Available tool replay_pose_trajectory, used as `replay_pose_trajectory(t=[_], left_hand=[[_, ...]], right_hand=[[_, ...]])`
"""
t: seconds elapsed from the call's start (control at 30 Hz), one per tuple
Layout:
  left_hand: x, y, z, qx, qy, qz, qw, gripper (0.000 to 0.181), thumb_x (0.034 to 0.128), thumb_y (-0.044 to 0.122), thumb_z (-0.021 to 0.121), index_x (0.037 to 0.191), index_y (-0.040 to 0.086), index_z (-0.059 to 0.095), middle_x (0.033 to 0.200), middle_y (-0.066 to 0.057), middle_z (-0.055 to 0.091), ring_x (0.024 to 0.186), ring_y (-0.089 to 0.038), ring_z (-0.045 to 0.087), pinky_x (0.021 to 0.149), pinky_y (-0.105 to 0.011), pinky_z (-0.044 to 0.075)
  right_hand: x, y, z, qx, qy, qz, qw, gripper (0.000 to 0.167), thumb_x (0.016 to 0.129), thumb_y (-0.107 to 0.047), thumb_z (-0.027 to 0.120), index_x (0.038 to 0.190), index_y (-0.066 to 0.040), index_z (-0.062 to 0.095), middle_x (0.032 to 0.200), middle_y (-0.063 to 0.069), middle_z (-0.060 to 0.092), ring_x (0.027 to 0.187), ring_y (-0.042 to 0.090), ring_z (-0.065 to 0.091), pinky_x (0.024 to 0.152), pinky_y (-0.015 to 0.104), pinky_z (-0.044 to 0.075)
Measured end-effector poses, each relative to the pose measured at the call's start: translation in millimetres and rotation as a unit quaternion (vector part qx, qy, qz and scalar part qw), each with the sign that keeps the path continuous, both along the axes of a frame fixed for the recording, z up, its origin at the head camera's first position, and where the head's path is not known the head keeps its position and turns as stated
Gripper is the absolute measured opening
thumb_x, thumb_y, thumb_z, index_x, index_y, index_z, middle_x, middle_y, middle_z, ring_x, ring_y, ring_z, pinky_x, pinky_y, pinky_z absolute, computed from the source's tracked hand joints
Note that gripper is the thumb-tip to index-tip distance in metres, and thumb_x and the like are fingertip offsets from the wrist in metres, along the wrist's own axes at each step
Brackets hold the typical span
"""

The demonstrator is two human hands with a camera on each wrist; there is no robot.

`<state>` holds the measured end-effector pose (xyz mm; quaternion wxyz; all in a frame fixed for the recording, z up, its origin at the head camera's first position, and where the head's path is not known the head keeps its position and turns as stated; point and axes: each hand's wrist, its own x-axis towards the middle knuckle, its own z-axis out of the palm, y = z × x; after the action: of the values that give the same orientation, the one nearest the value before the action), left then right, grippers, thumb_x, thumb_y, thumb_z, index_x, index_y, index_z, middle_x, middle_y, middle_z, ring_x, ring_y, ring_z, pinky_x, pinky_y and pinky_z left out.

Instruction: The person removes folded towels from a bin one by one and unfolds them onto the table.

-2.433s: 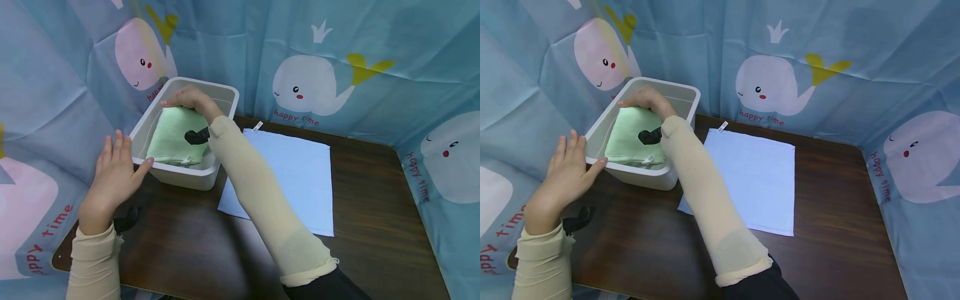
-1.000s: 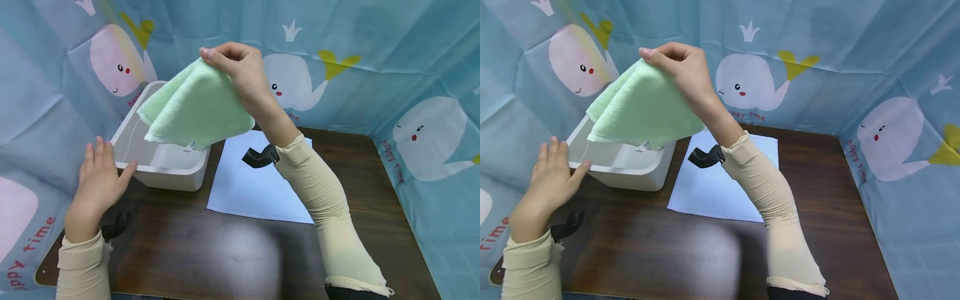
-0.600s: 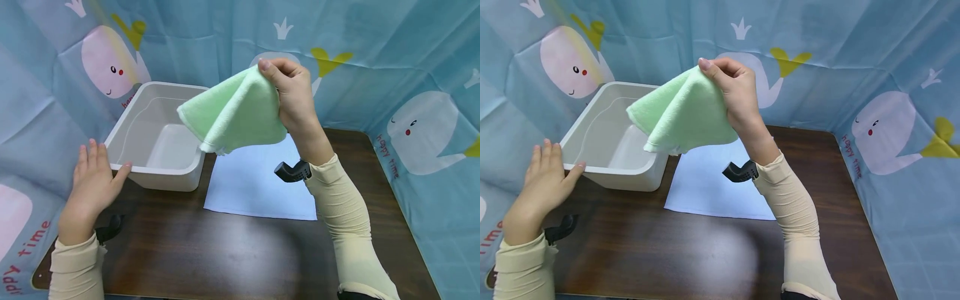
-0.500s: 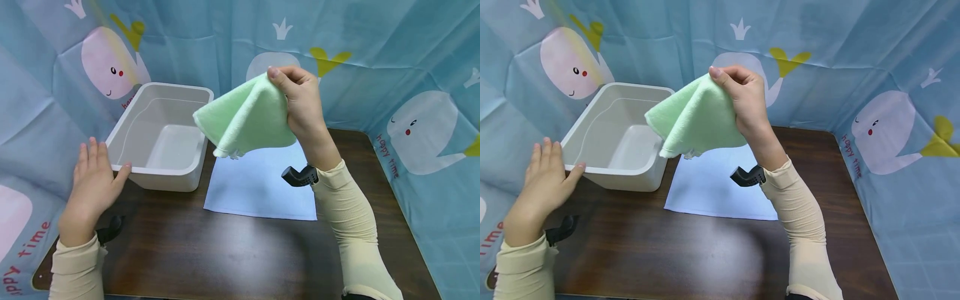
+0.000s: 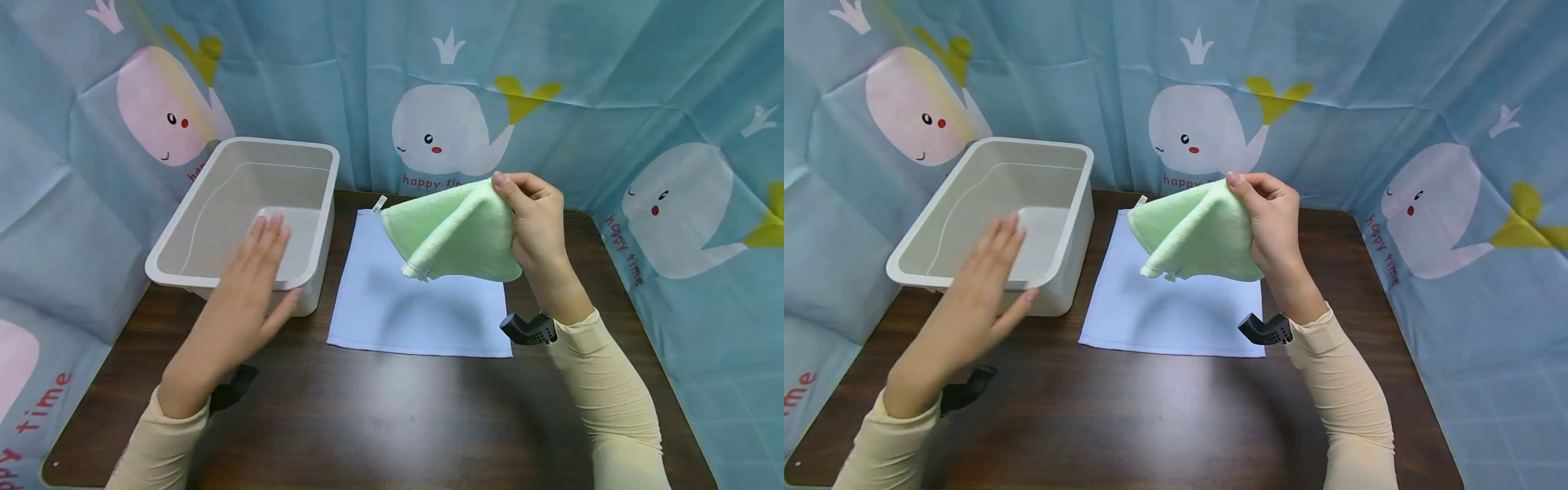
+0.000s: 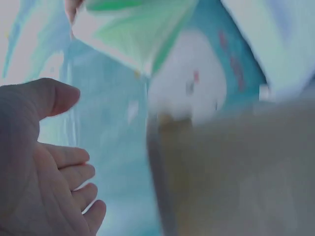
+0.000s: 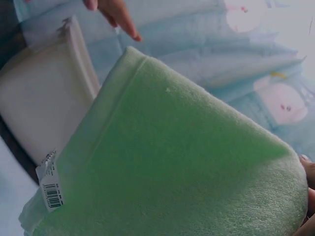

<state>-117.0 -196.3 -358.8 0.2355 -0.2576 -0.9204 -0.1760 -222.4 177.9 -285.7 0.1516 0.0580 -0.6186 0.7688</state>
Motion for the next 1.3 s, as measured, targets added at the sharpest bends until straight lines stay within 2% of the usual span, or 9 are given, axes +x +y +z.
replay_pose_trajectory(t=[0.1, 0.2, 0.33, 0.43, 0.6, 0.77, 0.93, 1.07, 1.3], left_hand=[[-4.9, 23.8, -7.1, -0.025, -0.020, -0.058, 0.9978, 0.073, 0.1022, 0.042, 0.045, 0.158, 0.003, 0.017, 0.168, -0.013, 0.014, 0.156, -0.033, 0.011, 0.129, -0.034, 0.003], [-10.6, 43.4, -17.8, -0.057, -0.046, -0.096, 0.9927, 0.081, 0.0947, 0.030, 0.059, 0.158, 0.004, 0.017, 0.168, -0.012, 0.014, 0.155, -0.034, 0.014, 0.128, -0.039, 0.010], [-17.3, 61.9, -33.8, -0.094, -0.084, -0.128, 0.9837, 0.081, 0.0952, 0.030, 0.060, 0.158, 0.004, 0.017, 0.168, -0.011, 0.012, 0.156, -0.033, 0.015, 0.124, -0.048, 0.023], [-22.5, 71.6, -44.8, -0.107, -0.110, -0.145, 0.9775, 0.080, 0.0967, 0.031, 0.059, 0.159, 0.005, 0.016, 0.169, -0.010, 0.010, 0.156, -0.031, 0.013, 0.123, -0.048, 0.025], [-30.3, 84.3, -58.6, -0.116, -0.125, -0.159, 0.9725, 0.080, 0.0962, 0.032, 0.061, 0.159, 0.006, 0.017, 0.168, -0.008, 0.013, 0.156, -0.028, 0.013, 0.123, -0.047, 0.028], [-36.3, 94.5, -66.4, -0.120, -0.121, -0.174, 0.9699, 0.080, 0.0961, 0.033, 0.061, 0.158, 0.006, 0.019, 0.168, -0.009, 0.015, 0.156, -0.028, 0.014, 0.122, -0.046, 0.029], [-41.8, 102.0, -69.7, -0.121, -0.114, -0.182, 0.9691, 0.082, 0.0948, 0.033, 0.064, 0.158, 0.005, 0.019, 0.168, -0.010, 0.017, 0.156, -0.029, 0.015, 0.122, -0.046, 0.029], [-45.3, 106.3, -71.6, -0.124, -0.120, -0.186, 0.9673, 0.083, 0.0947, 0.033, 0.064, 0.158, 0.005, 0.019, 0.168, -0.011, 0.016, 0.156, -0.029, 0.014, 0.123, -0.046, 0.028], [-45.6, 109.2, -71.6, -0.127, -0.133, -0.185, 0.9655, 0.085, 0.0946, 0.032, 0.064, 0.159, 0.006, 0.016, 0.169, -0.008, 0.010, 0.157, -0.028, 0.010, 0.124, -0.046, 0.027]], right_hand=[[4.3, 11.4, -8.7, -0.005, -0.013, -0.017, 0.9998, 0.007, 0.086, -0.008, 0.076, 0.083, -0.002, 0.077, 0.081, 0.003, 0.071, 0.068, 0.012, 0.064, 0.060, 0.020, 0.054], [9.4, 19.5, -17.5, -0.009, -0.021, -0.030, 0.9993, 0.010, 0.085, -0.009, 0.077, 0.086, 0.001, 0.077, 0.082, 0.003, 0.071, 0.069, 0.012, 0.064, 0.060, 0.020, 0.054], [17.5, 26.5, -29.4, -0.012, -0.032, -0.042, 0.9985, 0.012, 0.083, -0.010, 0.078, 0.086, 0.002, 0.076, 0.081, 0.002, 0.072, 0.069, 0.011, 0.065, 0.061, 0.020, 0.054], [23.8, 30.2, -37.9, -0.017, -0.040, -0.052, 0.9977, 0.013, 0.083, -0.010, 0.079, 0.085, 0.002, 0.076, 0.079, 0.002, 0.072, 0.068, 0.010, 0.065, 0.060, 0.019, 0.054], [37.3, 34.4, -50.4, -0.031, -0.062, -0.070, 0.9951, 0.008, 0.087, -0.006, 0.074, 0.082, -0.002, 0.077, 0.078, 0.001, 0.072, 0.065, 0.009, 0.064, 0.058, 0.019, 0.053], [47.5, 35.1, -59.0, -0.058, -0.073, -0.084, 0.9921, 0.013, 0.090, -0.004, 0.069, 0.079, -0.004, 0.076, 0.079, 0.001, 0.071, 0.065, 0.009, 0.063, 0.058, 0.019, 0.053], [48.8, 33.5, -65.7, -0.081, -0.066, -0.078, 0.9915, 0.015, 0.091, -0.007, 0.069, 0.077, -0.007, 0.075, 0.080, 0.000, 0.069, 0.065, 0.008, 0.062, 0.058, 0.019, 0.052], [51.5, 31.4, -68.7, -0.089, -0.082, -0.066, 0.9904, 0.018, 0.092, -0.011, 0.069, 0.074, -0.010, 0.074, 0.078, -0.002, 0.068, 0.065, 0.007, 0.061, 0.058, 0.019, 0.050], [67.6, 28.0, -66.2, -0.100, -0.105, -0.042, 0.9886, 0.019, 0.094, -0.013, 0.067, 0.076, -0.011, 0.072, 0.079, -0.002, 0.067, 0.068, 0.008, 0.061, 0.059, 0.020, 0.050]])
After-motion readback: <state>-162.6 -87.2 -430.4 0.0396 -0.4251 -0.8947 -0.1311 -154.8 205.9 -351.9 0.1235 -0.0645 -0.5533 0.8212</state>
